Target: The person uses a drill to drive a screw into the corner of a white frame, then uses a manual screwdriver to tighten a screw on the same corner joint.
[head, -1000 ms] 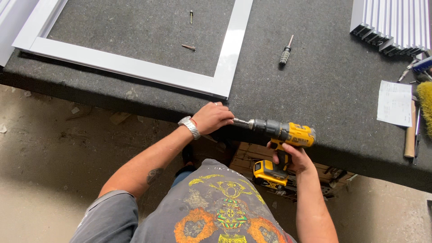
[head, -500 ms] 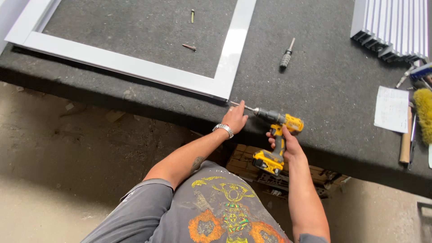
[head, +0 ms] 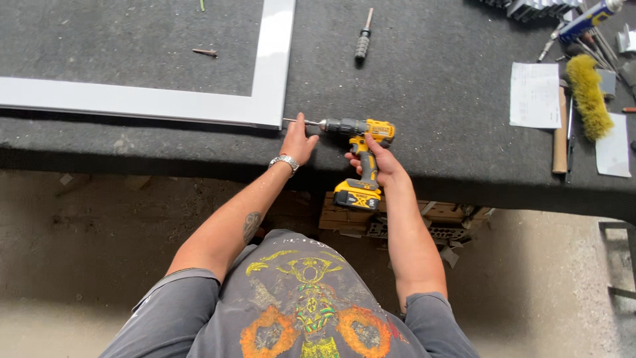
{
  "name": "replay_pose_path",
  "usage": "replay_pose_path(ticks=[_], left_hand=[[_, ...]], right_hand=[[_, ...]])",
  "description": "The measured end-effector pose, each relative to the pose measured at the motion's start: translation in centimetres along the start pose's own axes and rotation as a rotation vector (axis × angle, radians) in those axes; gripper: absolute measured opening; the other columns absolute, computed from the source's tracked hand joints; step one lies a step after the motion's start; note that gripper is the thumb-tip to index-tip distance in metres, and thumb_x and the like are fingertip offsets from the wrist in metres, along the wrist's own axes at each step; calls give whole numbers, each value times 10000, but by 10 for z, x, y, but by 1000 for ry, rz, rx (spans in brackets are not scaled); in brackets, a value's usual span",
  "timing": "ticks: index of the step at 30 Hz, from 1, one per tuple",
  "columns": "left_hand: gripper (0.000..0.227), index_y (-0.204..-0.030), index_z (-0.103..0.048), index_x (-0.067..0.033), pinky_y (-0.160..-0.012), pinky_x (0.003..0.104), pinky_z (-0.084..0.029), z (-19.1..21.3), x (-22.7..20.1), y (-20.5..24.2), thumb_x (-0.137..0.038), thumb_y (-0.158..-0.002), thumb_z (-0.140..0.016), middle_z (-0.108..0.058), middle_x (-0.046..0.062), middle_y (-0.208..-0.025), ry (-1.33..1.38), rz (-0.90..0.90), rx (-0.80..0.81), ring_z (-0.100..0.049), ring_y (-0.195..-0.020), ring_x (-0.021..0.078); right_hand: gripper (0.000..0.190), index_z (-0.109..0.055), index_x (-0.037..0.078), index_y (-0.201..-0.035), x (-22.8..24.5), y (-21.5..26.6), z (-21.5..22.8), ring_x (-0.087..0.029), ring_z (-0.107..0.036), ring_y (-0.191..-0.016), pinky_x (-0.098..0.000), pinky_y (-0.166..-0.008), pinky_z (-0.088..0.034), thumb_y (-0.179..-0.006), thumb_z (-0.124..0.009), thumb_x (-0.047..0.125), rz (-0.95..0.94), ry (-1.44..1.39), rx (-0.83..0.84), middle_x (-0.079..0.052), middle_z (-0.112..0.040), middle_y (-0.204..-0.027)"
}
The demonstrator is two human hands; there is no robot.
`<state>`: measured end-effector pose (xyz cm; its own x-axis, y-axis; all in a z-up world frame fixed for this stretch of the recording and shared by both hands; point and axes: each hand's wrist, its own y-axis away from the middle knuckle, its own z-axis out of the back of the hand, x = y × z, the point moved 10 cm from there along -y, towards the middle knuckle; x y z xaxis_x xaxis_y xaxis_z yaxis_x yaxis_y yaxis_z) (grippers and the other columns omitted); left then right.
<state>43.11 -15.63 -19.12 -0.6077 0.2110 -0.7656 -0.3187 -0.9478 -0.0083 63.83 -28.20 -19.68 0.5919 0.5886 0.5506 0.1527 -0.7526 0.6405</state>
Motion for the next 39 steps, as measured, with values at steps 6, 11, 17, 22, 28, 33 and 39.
replay_pose_path(ticks=[6,11,17,22,28,33,39], left_hand=[[877,-1573,-278,9,-1071,391,-515,3,12,9,-259,-893,-764,-500,214,-1317,21,82,-30,-642,-1148,297],[882,-1588,-263,-13,-930,327,-597,-1,25,10,-238,-894,-759,-489,191,-1291,83,106,-23,-736,-974,222],[940,-1577,-253,38,-1003,317,-588,11,28,11,-247,-873,-808,-457,243,-1305,105,143,-112,-690,-1119,308],[969,-1621,-215,-80,-1145,374,-490,25,26,23,-410,-880,-746,-445,210,-1386,99,286,-161,-585,-1279,294],[876,-1593,-324,-97,-1134,420,-475,24,37,23,-393,-868,-718,-531,212,-1327,130,305,-224,-584,-1287,355],[848,-1600,-341,-147,-1027,380,-568,31,31,34,-383,-876,-713,-510,224,-1380,294,325,-244,-693,-1127,301],[515,-1400,-550,-133,-756,254,-636,49,42,57,-280,-925,-686,-596,194,-1241,629,375,-245,-696,-1011,298]], right_hand=[[624,-684,-27,-1079,-1,7,-10,-291,-787,-768,-388,-590,-670,-907,-735,571,-16,15,-14,-245,-770,-971],[595,-664,-15,-1074,-1,12,-16,-300,-787,-762,-397,-578,-669,-900,-756,547,-4,19,-11,-254,-768,-965],[608,-656,-17,-1053,-11,1,-34,-281,-788,-747,-375,-578,-669,-889,-760,559,-26,12,10,-241,-770,-959],[607,-661,-19,-1055,-19,-12,-43,-297,-788,-759,-386,-589,-671,-888,-772,554,-58,-6,16,-252,-765,-968],[672,-682,-33,-1103,-23,-14,-49,-275,-790,-777,-357,-617,-662,-897,-730,605,-98,15,33,-232,-772,-999],[670,-676,-26,-1121,-28,-24,-47,-284,-790,-775,-366,-616,-660,-898,-741,602,-129,21,38,-239,-768,-1016],[662,-660,-11,-1137,-25,-25,-50,-280,-789,-768,-359,-608,-649,-898,-751,599,-118,39,31,-245,-764,-1042]])
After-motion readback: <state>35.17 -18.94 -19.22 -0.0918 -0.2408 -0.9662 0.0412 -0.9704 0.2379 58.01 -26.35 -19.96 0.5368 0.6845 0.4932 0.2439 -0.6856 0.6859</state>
